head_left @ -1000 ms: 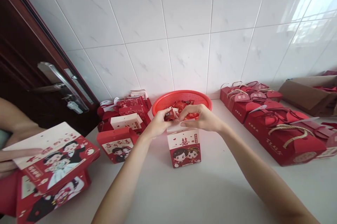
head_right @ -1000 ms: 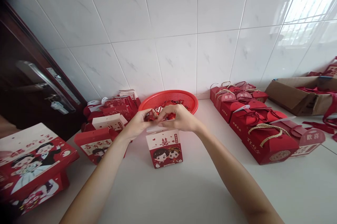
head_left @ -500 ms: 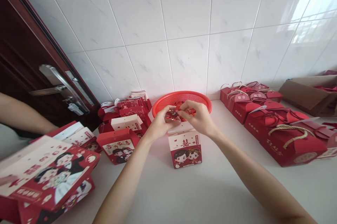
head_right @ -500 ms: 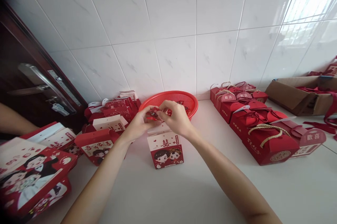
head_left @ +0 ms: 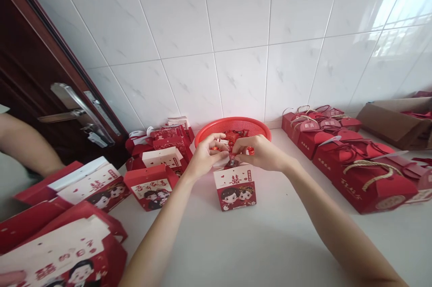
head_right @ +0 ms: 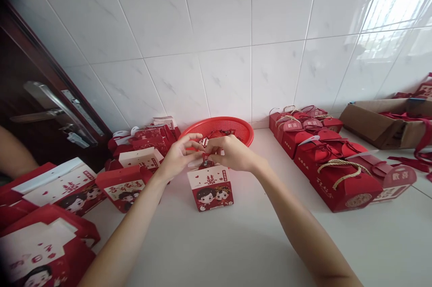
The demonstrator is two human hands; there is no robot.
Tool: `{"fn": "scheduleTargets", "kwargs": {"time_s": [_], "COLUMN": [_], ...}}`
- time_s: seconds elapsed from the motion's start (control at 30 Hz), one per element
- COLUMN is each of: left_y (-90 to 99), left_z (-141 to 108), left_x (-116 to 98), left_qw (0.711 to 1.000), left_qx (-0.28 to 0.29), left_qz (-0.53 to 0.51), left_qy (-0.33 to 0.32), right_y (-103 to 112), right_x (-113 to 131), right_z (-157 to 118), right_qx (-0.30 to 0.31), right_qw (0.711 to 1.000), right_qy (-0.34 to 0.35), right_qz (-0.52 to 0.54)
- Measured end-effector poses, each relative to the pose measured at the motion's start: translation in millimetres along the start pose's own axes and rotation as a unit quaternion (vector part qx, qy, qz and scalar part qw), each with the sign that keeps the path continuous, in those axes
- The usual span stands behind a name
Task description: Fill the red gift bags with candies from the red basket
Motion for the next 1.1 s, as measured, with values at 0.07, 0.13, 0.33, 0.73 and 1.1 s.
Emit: {"fn": "scheduleTargets", "kwargs": {"time_s": [0.07,0.13,0.33,0.73,1.1], "left_y": [0.2,-0.1,0.5,-2.1,6.2], "left_z": [0.5,1.3,2.1,1.5,-3.1], "left_x": [0.7,1.0,2.3,3.2,5.7], "left_qw": [1.000,1.000,1.000,0.999,0.966], "left_qx": [-0.004,-0.005,-0.008,-0.008,0.225], "left_qz": [-0.004,-0.003,0.029,0.028,0.129], "left_qy": [-0.001,0.001,0.004,-0.024,0.013], "right_y": [-0.3,0.0,-7.2,2.6,-19.9], "right_x": [-0.4,-0.4,0.3,-28.1,-52.5], "right_z": [0.4,0.0,1.6,-11.7,-30.7], "right_qx": [-0.027,-0.049,0.035,0.052,-0.041], "right_qw": [1.000,0.998,0.994,0.997,0.986], "right_qy": [-0.002,0.007,0.031,-0.050,-0.017], "right_qz": [-0.015,-0.042,-0.097,0.014,0.164]}}
Point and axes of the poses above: each hand's wrist, its own z-axis towards the middle knuckle, its own y-axis out of the back of the hand, x = y × z, the point moved 1 cm from there along z, towards the middle knuckle, and after that the axes turned 12 degrees about x, right-handed, at the moved point
